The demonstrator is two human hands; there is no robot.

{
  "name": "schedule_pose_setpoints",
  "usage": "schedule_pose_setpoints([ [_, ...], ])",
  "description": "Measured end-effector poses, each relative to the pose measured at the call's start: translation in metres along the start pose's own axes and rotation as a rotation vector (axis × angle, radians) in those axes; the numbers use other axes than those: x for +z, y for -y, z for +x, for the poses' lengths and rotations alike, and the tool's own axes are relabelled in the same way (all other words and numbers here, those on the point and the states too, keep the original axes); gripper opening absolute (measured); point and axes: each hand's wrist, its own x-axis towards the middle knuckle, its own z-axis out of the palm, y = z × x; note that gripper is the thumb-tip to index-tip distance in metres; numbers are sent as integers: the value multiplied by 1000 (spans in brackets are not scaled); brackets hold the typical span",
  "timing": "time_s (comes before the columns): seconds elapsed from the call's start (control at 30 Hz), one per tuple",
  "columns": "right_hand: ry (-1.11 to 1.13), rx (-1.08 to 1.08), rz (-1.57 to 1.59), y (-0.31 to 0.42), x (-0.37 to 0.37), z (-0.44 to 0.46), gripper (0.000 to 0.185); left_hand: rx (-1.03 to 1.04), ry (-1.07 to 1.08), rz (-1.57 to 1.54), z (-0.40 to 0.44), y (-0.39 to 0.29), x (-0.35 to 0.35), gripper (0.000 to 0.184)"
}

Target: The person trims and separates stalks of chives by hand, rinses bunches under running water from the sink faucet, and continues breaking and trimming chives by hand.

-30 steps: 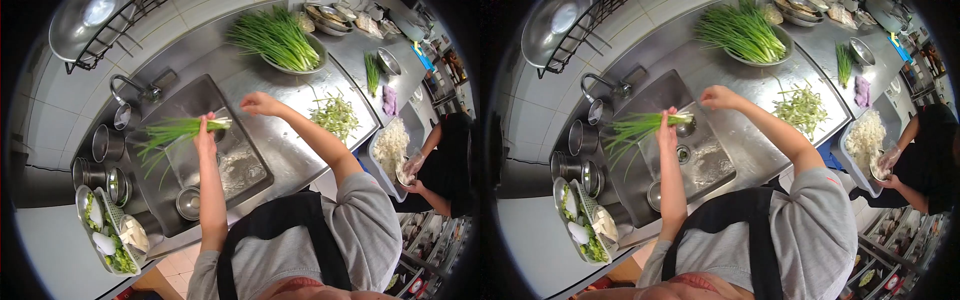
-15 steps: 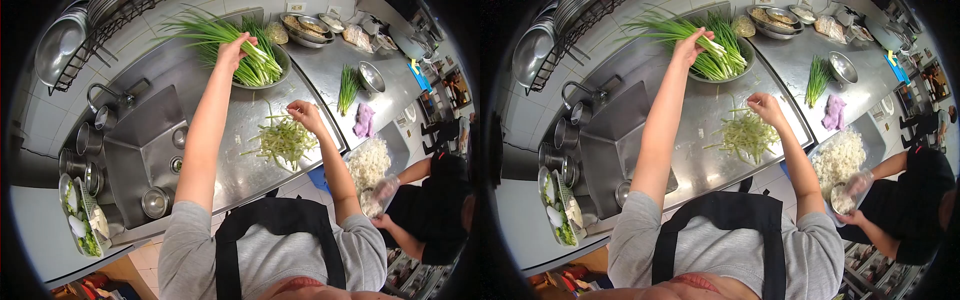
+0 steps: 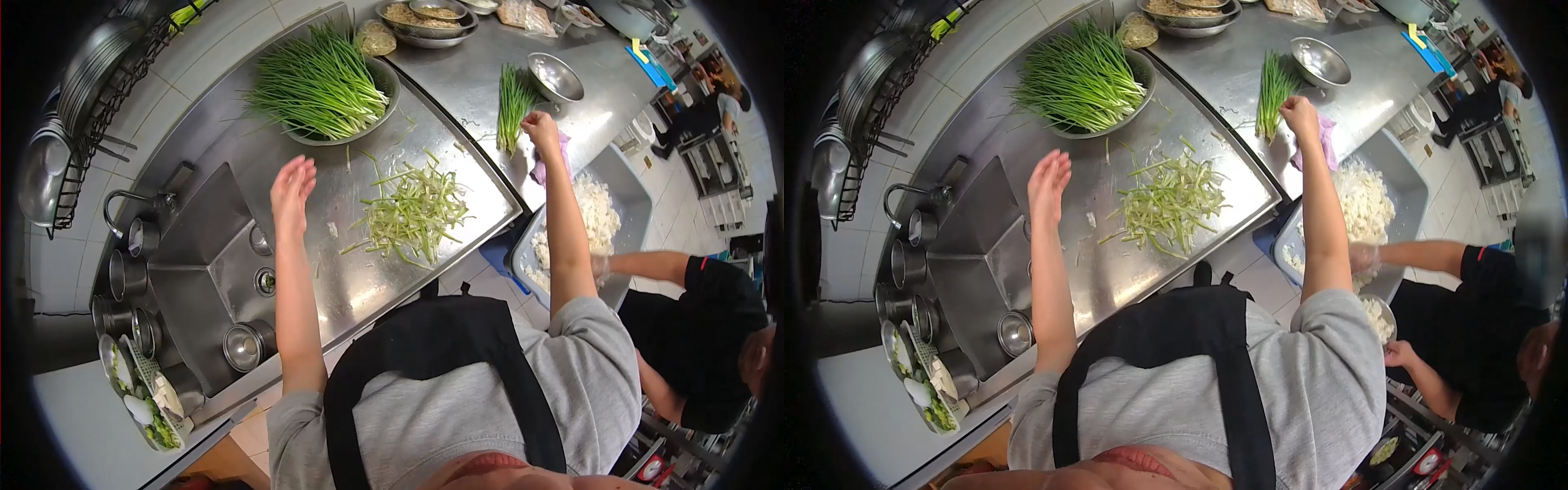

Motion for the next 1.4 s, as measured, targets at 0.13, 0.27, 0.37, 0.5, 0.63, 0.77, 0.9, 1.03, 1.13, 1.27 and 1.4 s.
schedule_pose_setpoints([
  [0.13,214,27,-155,6,7,-7,21,-97,-29,-1,-56,30,-37,24],
  [0.27,258,232,-322,21,20,-12,28,-204,-103,-12,-94,39,-62,23],
  [0.37,343,292,-378,33,18,-11,31,-189,-119,-19,-108,35,-73,21],
  [0.5,261,207,-267,21,16,0,31,-154,-142,-26,-115,28,-81,21],
  [0.63,121,112,193,37,17,-27,18,-123,-84,37,-112,20,-79,21],
  [0.77,147,11,566,83,27,-73,11,-73,18,117,-96,8,-52,22],
  [0.9,261,-76,718,138,45,-133,12,22,289,223,-65,-1,-3,24],
  [1.03,289,-179,683,178,68,-190,10,-12,423,159,-47,-11,48,26],
  [1.13,261,-261,542,204,69,-220,12,-37,404,76,-44,-13,55,23],
  [1.27,372,-257,470,216,67,-233,13,-54,402,56,-48,-2,39,18],
  [1.4,190,-319,649,218,75,-213,13,-107,425,131,-57,-2,23,18],
])
